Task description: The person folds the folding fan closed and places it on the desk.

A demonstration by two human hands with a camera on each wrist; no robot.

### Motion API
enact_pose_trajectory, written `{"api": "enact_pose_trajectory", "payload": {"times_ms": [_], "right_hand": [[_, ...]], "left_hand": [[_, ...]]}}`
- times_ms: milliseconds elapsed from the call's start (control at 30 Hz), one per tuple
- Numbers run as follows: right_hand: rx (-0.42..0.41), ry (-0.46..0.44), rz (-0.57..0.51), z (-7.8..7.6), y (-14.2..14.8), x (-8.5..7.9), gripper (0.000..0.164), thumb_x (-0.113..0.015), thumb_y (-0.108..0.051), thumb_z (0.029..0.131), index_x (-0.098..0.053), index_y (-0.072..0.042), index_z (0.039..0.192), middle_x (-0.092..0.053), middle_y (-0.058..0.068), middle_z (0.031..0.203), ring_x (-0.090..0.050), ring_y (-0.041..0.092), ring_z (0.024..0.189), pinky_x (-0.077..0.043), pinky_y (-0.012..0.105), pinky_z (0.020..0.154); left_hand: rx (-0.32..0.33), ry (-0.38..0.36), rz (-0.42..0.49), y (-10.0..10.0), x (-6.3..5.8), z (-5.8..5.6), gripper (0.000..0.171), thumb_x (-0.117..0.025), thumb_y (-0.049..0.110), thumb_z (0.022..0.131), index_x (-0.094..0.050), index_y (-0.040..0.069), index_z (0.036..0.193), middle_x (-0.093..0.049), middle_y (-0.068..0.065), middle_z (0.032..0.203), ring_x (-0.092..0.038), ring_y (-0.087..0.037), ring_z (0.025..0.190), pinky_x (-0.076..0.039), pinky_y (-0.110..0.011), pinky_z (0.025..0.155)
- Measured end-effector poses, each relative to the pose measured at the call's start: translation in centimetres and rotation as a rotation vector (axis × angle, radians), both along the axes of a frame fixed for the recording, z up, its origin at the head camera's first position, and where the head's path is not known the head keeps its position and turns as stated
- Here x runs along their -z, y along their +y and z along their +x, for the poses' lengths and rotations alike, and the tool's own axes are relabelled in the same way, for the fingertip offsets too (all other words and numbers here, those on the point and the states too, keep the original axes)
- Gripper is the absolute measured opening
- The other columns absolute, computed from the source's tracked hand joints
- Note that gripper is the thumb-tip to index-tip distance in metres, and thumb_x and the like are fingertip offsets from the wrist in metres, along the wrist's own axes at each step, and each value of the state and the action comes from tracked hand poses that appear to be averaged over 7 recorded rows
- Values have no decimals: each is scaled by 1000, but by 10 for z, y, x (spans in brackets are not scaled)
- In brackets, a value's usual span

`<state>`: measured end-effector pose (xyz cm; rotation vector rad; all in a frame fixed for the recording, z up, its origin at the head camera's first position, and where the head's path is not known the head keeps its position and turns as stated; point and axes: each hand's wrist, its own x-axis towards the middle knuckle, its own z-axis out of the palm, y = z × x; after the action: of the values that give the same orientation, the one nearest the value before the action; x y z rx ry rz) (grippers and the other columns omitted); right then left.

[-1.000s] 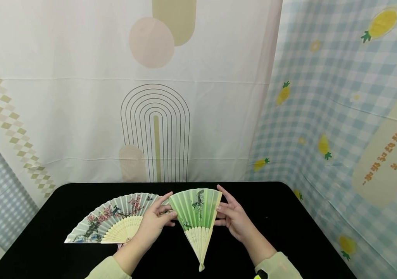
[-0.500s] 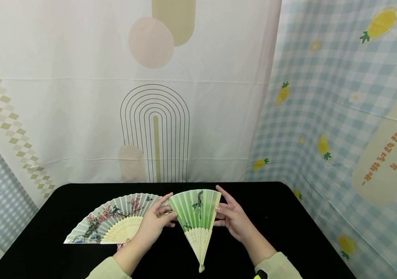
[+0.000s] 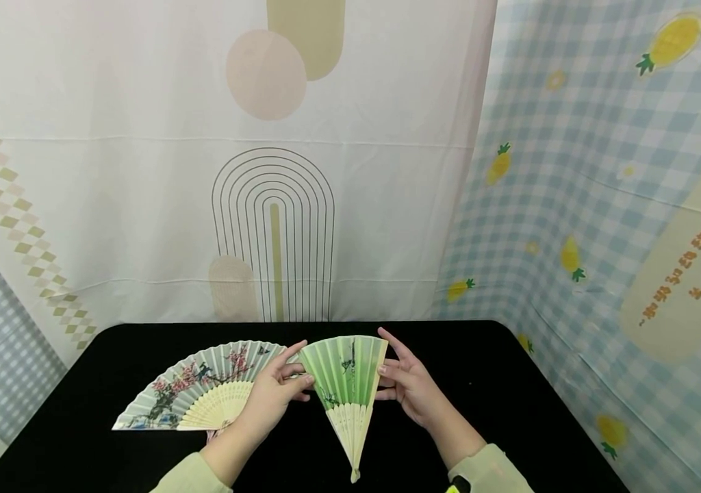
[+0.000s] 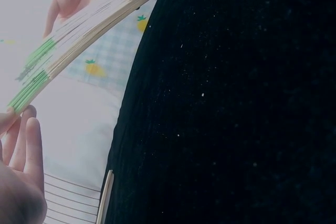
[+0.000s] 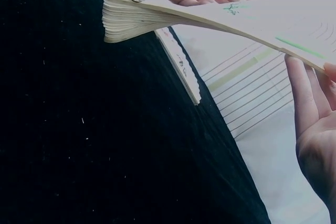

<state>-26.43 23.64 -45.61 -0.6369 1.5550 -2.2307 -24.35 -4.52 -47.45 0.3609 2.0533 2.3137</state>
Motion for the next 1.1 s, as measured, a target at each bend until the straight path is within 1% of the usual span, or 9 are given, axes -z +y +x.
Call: {"api": "enact_pose_trajectory", "payload": {"times_ms": [300, 600, 800, 1100], "right_hand": [[-8, 15, 7, 0, -1, 1, 76, -45, 2, 103, 1, -17, 161, -68, 11, 124, -72, 26, 97, -60, 37, 75], [-12, 6, 15, 0, -1, 0, 76, -45, 2, 103, 0, -19, 161, -68, 12, 124, -72, 26, 96, -60, 37, 75], [-37, 7, 5, 0, -2, -1, 76, -44, 2, 104, 2, -18, 161, -68, 12, 123, -71, 25, 97, -60, 36, 76], [-52, 11, 2, 1, -5, -2, 75, -45, 3, 102, -3, -17, 161, -69, 12, 120, -72, 24, 95, -61, 35, 75]], "left_hand": [[4, -2, 2, 1, -3, 2, 66, -68, -1, 91, -44, 14, 150, -66, -18, 105, -71, -22, 85, -61, -35, 70], [3, -9, -7, 1, -5, 4, 66, -68, -1, 91, -44, 15, 150, -67, -16, 105, -71, -24, 86, -61, -35, 69], [1, -1, -12, 2, -5, 3, 66, -69, -1, 90, -45, 15, 150, -67, -16, 104, -71, -24, 85, -61, -36, 69], [16, 8, -18, 0, -5, 4, 67, -69, 1, 91, -44, 15, 151, -67, -19, 106, -71, -26, 85, -61, -36, 68]]}}
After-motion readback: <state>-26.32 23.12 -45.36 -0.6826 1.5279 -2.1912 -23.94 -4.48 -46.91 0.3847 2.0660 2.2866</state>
